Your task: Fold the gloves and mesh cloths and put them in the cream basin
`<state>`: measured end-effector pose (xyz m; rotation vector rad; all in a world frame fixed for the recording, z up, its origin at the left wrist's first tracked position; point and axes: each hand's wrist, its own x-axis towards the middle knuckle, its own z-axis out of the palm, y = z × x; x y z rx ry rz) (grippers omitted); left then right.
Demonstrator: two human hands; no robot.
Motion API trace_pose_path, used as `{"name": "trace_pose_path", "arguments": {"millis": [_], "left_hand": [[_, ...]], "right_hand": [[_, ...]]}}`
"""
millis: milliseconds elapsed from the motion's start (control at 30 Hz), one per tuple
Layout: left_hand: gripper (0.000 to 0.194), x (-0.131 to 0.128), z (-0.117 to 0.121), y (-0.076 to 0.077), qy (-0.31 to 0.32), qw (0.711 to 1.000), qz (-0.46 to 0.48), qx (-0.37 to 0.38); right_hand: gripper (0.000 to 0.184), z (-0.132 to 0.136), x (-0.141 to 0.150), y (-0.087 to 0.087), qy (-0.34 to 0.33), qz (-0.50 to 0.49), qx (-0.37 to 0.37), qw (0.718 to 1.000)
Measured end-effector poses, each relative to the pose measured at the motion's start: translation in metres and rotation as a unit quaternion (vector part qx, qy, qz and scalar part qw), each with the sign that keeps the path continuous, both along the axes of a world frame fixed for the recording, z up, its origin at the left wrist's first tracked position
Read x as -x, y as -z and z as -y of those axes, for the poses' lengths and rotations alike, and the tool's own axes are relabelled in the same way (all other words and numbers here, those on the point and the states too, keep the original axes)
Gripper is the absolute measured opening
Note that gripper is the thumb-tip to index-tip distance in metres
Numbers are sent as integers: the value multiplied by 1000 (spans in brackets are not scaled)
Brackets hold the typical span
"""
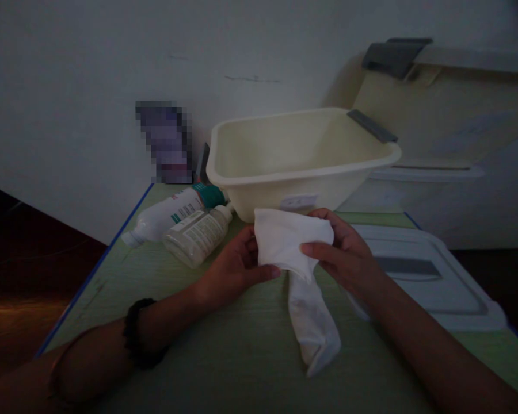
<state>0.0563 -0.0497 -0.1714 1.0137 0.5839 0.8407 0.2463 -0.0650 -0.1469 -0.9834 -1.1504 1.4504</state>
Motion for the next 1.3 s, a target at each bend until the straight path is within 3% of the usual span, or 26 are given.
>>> {"name": "trace_pose_path", "arguments": {"millis": [167,700,1300], "left_hand": [[65,-1,3,-4,19,1000,-8,-6],[58,-2,3,-11,-1,999,-28,-16],[59,0,4,-2,0,1000,-12,-13]], "right_hand": [[33,1,1,0,-11,-18,6,1000],[35,0,1,2,-17,-23,15,999],[34,1,2,0,-12,-6,26,1000]]}}
